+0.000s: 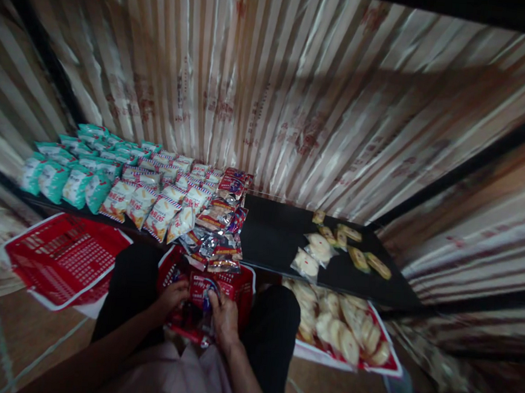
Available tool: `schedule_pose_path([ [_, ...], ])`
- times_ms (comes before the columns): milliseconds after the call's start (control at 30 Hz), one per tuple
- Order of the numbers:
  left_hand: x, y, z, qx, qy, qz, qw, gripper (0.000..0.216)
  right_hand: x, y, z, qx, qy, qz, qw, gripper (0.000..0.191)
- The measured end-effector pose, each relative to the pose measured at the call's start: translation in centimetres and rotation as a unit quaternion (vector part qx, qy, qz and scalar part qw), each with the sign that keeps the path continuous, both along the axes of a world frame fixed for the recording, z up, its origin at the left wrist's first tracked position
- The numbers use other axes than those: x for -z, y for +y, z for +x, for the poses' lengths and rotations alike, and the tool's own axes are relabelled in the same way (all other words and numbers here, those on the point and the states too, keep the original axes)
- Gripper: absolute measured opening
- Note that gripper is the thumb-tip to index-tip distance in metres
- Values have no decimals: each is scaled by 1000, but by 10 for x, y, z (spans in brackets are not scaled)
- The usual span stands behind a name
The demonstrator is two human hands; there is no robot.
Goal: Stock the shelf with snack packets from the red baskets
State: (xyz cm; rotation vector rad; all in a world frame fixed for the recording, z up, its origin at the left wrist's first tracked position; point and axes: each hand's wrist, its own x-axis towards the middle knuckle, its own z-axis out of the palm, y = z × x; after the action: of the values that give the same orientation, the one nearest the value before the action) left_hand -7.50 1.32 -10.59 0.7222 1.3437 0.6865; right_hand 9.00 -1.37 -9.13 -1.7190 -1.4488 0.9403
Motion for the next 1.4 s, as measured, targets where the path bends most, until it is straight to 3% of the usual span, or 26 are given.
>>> schedule_pose_path([
  [100,-11,-8,-3,60,-29,30,997,25,-18,0,1,-17,52,17,998,46],
  [200,-25,-14,-4,142,-49,66,987,31,-34,6,3,10,97,37,995,44],
  [267,-34,-15,-2,162,-44,83,982,35,-45,11,4,30,125,42,991,43],
  [467,-60,-7,6,139,-64,156,976,41,-77,21,4,42,221,27,974,45],
  [600,-73,5,11,112,-43,186,975,40,-84,18,1,16,266,20,964,45],
  [833,-93,21,12,91,-66,205,972,43,-81,19,1,20,208,38,977,45],
  [1067,-116,43,20,65,-80,234,967,49,-97,53,4,55,192,62,978,41],
  [1233,-123,73,31,23,21,272,962,59,-111,90,14,88,142,100,981,41],
  [1400,-130,102,42,12,187,369,911,53,-117,137,23,102,65,132,984,48],
])
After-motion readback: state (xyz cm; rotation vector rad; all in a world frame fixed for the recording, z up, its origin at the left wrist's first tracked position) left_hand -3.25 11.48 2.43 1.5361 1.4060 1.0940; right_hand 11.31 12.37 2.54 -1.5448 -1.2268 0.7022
